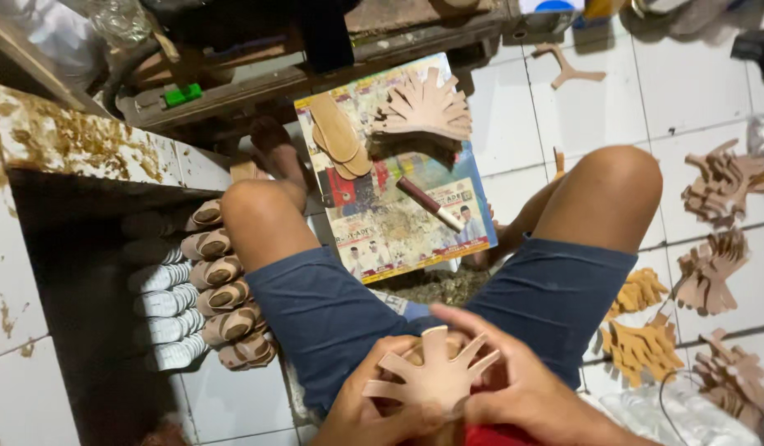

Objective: The person sits on the floor assembling a leather sandal on a wooden last. They sand the sole and edges with a sanding block, fit and press leather straps onto the last, pick up additional leather pieces from the floor, and place the assembled sandal with a row of finished sandals.

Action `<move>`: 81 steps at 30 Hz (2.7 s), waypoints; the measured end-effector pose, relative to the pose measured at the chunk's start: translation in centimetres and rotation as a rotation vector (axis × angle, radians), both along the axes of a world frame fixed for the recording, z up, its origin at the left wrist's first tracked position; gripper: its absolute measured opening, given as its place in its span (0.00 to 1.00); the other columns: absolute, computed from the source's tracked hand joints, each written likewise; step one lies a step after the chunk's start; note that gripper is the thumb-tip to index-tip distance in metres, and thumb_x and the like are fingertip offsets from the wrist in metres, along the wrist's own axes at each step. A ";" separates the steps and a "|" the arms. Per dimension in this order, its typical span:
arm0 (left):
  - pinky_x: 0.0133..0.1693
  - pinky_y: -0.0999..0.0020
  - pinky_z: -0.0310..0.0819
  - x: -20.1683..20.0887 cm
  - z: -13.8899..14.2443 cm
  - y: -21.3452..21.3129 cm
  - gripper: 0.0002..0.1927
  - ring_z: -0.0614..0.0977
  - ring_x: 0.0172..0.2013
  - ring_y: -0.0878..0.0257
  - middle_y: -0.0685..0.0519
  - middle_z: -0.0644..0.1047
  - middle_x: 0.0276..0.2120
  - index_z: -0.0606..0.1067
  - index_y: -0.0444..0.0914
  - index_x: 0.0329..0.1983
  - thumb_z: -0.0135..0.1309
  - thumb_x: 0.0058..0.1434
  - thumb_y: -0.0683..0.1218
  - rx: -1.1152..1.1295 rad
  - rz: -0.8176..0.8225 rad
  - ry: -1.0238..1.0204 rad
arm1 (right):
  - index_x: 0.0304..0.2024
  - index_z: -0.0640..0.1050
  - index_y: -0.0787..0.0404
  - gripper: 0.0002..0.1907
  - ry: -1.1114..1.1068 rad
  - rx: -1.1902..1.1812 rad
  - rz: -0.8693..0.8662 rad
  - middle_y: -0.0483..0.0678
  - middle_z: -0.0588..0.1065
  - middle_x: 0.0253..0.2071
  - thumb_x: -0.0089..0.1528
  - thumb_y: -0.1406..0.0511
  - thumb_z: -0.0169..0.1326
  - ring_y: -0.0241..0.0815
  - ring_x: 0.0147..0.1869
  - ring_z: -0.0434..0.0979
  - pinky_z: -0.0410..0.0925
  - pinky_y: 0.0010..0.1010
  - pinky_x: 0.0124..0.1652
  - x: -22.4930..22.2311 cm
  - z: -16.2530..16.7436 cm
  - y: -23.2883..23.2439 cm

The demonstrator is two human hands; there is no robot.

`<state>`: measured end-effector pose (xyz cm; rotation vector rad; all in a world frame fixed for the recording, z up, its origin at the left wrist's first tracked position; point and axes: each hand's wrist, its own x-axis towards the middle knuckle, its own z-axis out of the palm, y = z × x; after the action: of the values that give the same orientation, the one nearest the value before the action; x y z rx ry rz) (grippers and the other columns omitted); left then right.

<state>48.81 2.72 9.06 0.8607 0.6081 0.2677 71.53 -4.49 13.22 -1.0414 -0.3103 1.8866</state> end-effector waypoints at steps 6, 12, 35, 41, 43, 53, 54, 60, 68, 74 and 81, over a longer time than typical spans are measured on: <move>0.59 0.66 0.68 0.3 3.1 1.7 0.37 0.75 0.57 0.64 0.50 0.72 0.56 0.65 0.33 0.67 0.66 0.57 0.44 -0.107 -0.067 -0.002 | 0.53 0.77 0.73 0.26 0.015 -0.008 -0.027 0.50 0.75 0.45 0.54 0.67 0.66 0.39 0.48 0.74 0.67 0.32 0.50 -1.7 -1.4 -1.1; 0.54 0.68 0.73 0.8 3.6 1.4 0.28 0.77 0.51 0.66 0.50 0.75 0.51 0.70 0.35 0.59 0.67 0.55 0.41 0.065 -0.048 -0.014 | 0.52 0.75 0.71 0.32 -0.045 0.022 -0.177 0.52 0.76 0.46 0.49 0.62 0.70 0.41 0.49 0.76 0.68 0.33 0.48 -1.1 -2.8 -4.3; 0.48 0.70 0.72 -2.1 -6.6 -2.8 0.07 0.80 0.41 0.66 0.50 0.81 0.41 0.77 0.32 0.45 0.56 0.65 0.38 -0.452 0.295 -0.280 | 0.62 0.68 0.68 0.42 0.057 -0.108 -0.314 0.55 0.77 0.54 0.50 0.60 0.70 0.48 0.57 0.78 0.68 0.44 0.58 -3.9 -4.0 -3.5; 0.54 0.63 0.71 -1.9 -9.3 -2.0 0.07 0.80 0.46 0.61 0.48 0.81 0.44 0.76 0.31 0.47 0.58 0.68 0.39 -0.429 0.448 -0.361 | 0.60 0.71 0.69 0.33 -0.035 -0.006 -0.248 0.52 0.77 0.50 0.54 0.66 0.67 0.43 0.54 0.77 0.70 0.39 0.54 -4.4 -3.0 1.2; 0.56 0.61 0.71 -1.7 -9.5 -1.7 0.10 0.81 0.48 0.60 0.48 0.81 0.45 0.77 0.31 0.48 0.57 0.65 0.40 -0.428 0.475 -0.320 | 0.58 0.73 0.67 0.31 -0.047 -0.023 -0.227 0.50 0.78 0.49 0.53 0.67 0.66 0.40 0.52 0.78 0.70 0.35 0.53 -4.4 -2.7 2.1; 0.58 0.57 0.70 -1.0 -10.2 0.2 0.14 0.80 0.51 0.57 0.46 0.81 0.50 0.77 0.29 0.53 0.56 0.69 0.43 -0.435 0.448 -0.366 | 0.51 0.76 0.66 0.22 -0.067 0.054 -0.188 0.46 0.78 0.43 0.55 0.67 0.66 0.35 0.47 0.77 0.70 0.30 0.49 -3.7 -3.0 3.8; 0.58 0.57 0.70 -1.0 -10.4 0.2 0.14 0.80 0.51 0.57 0.46 0.81 0.50 0.77 0.29 0.53 0.56 0.69 0.43 -0.432 0.457 -0.362 | 0.51 0.76 0.65 0.23 -0.073 0.035 -0.185 0.46 0.78 0.43 0.55 0.67 0.66 0.35 0.47 0.77 0.70 0.30 0.49 -3.7 -3.2 3.8; 0.59 0.58 0.70 -1.1 -11.5 -0.2 0.13 0.80 0.51 0.58 0.46 0.81 0.49 0.77 0.29 0.52 0.57 0.69 0.43 -0.409 0.474 -0.364 | 0.55 0.74 0.66 0.26 -0.040 0.035 -0.192 0.47 0.78 0.46 0.56 0.67 0.66 0.37 0.50 0.76 0.70 0.31 0.51 -3.4 -3.8 3.7; 0.57 0.59 0.72 -1.0 -12.2 0.0 0.13 0.81 0.49 0.59 0.48 0.81 0.48 0.77 0.31 0.50 0.57 0.67 0.44 -0.465 0.434 -0.357 | 0.58 0.72 0.66 0.31 0.065 -0.005 -0.202 0.49 0.78 0.49 0.54 0.66 0.67 0.40 0.53 0.77 0.69 0.33 0.54 -3.3 -4.3 3.6; 0.55 0.62 0.73 -0.6 -9.3 0.7 0.10 0.81 0.46 0.60 0.46 0.81 0.44 0.77 0.30 0.49 0.57 0.67 0.40 -0.358 0.421 -0.300 | 0.61 0.69 0.68 0.36 0.217 0.018 -0.218 0.53 0.75 0.53 0.55 0.63 0.69 0.45 0.57 0.76 0.68 0.39 0.58 -2.5 -5.8 2.4; 0.43 0.73 0.72 -1.1 -5.2 -1.1 0.07 0.77 0.37 0.69 0.53 0.79 0.36 0.78 0.31 0.41 0.57 0.68 0.42 -0.217 0.155 -0.016 | 0.63 0.65 0.67 0.43 0.317 -0.080 -0.246 0.56 0.73 0.57 0.52 0.59 0.72 0.52 0.62 0.74 0.64 0.46 0.63 -1.3 -8.2 -3.4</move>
<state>47.70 1.61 3.85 0.6029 0.6771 0.3415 70.21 -7.91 4.97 -0.7760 0.0747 1.8138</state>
